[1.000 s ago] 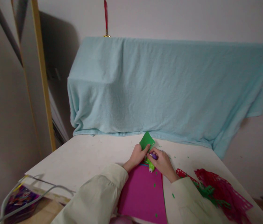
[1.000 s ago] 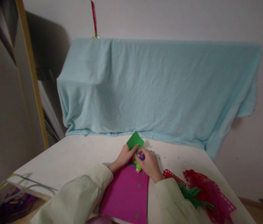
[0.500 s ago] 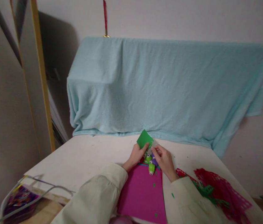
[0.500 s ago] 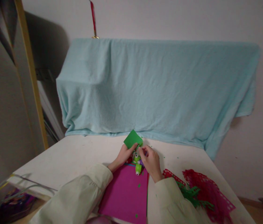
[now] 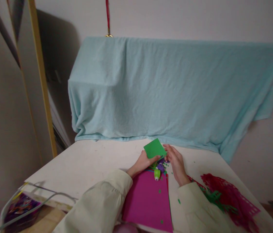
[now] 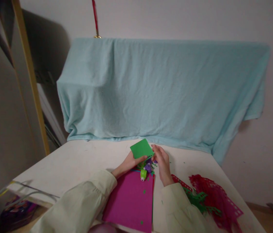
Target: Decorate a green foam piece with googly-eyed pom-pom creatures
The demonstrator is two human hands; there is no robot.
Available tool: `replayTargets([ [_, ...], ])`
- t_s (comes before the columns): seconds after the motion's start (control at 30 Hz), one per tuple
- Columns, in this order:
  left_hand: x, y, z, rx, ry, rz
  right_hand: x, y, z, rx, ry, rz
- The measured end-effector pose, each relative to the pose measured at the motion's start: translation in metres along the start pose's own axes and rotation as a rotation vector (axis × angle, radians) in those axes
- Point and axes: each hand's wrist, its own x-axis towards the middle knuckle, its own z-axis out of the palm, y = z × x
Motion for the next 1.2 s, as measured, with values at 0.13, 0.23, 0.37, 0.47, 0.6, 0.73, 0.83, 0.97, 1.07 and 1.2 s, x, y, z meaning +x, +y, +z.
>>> replayTargets([
  [0.13, 0.000, -0.001, 0.000, -0.002, -0.029, 0.001, 0.001, 0.005, 0.001, -0.023, -0.035, 0.063],
  [0.23, 0.000, -0.002, 0.001, -0.008, -0.043, 0.009, 0.001, 0.008, 0.001, -0.073, -0.027, 0.066],
  [0.37, 0.001, -0.007, -0.001, 0.005, -0.061, -0.051, 0.003, 0.013, -0.003, -0.081, -0.004, 0.042],
  [0.47, 0.002, -0.010, -0.004, 0.029, -0.043, -0.132, 0.005, 0.016, -0.006, -0.040, 0.022, 0.033],
  [0.6, 0.006, -0.009, -0.010, -0.040, 0.101, -0.126, 0.007, 0.016, -0.007, 0.016, -0.020, 0.020],
  [0.73, 0.011, -0.007, -0.014, -0.105, 0.225, -0.044, 0.006, 0.015, -0.003, 0.016, -0.101, 0.024],
  [0.83, 0.013, -0.008, -0.015, -0.133, 0.243, -0.029, 0.004, 0.015, -0.002, -0.009, -0.147, 0.033],
  [0.97, 0.012, -0.012, -0.012, -0.095, 0.244, -0.016, 0.005, 0.017, -0.003, -0.019, -0.138, 0.035],
  [1.07, 0.011, -0.015, -0.009, -0.004, 0.234, -0.015, 0.007, 0.019, -0.006, -0.011, -0.114, 0.045],
  [1.2, 0.010, -0.016, -0.007, 0.099, 0.214, -0.003, 0.008, 0.020, -0.007, -0.015, -0.108, 0.052],
])
